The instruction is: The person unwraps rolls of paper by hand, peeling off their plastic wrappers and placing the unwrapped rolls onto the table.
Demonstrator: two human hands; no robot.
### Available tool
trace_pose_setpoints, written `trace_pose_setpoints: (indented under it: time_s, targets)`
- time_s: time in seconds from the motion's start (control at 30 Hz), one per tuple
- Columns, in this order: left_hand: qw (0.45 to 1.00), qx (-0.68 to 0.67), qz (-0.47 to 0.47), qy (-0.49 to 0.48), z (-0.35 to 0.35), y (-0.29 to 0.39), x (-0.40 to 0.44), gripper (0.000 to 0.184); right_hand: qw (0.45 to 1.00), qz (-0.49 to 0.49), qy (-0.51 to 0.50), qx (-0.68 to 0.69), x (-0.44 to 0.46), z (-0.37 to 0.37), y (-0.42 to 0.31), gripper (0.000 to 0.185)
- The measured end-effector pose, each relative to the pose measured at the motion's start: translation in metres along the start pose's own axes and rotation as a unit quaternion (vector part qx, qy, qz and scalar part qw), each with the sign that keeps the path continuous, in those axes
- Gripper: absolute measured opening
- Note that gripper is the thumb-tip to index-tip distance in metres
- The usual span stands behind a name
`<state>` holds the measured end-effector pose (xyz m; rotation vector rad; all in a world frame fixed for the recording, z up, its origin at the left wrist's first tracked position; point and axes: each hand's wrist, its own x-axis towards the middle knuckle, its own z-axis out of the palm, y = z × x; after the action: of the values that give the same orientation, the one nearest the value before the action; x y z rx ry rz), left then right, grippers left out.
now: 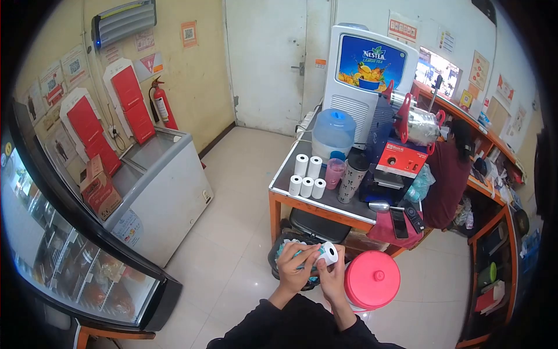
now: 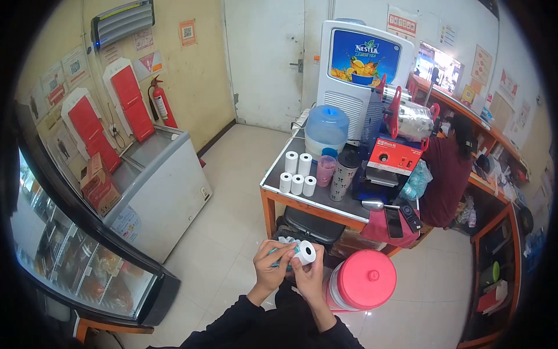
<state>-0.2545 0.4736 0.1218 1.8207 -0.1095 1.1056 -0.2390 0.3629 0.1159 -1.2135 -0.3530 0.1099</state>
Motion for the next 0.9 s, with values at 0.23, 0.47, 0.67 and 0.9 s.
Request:
trace_pose_setpoints:
  time_s: [0.23, 0.47, 0.67, 0.9]
  targets:
    - [0.957, -0.11, -0.257, 0.078, 0.012, -0.024, -0.025, 0.013, 0.998, 0.04, -0.023, -0.031, -0.002, -0.003, 0.002, 0.044]
    - [0.724, -0.413, -0.542, 0.107, 0.006, -0.05, -0.02, 0.024, 0.968, 0.129, -0.045, 0.211, 0.009, -0.024, 0.029, 0.053]
    - [0.796, -0.324, -0.486, 0.158, 0.017, -0.039, -0.034, 0.025, 0.966, 0.203, 0.031, 0.157, 0.018, -0.016, 0.052, 0.051]
    - [0.781, -0.404, -0.475, 0.038, 0.001, -0.058, -0.046, 0.014, 0.98, 0.126, 0.075, 0.133, 0.038, -0.01, 0.027, 0.053]
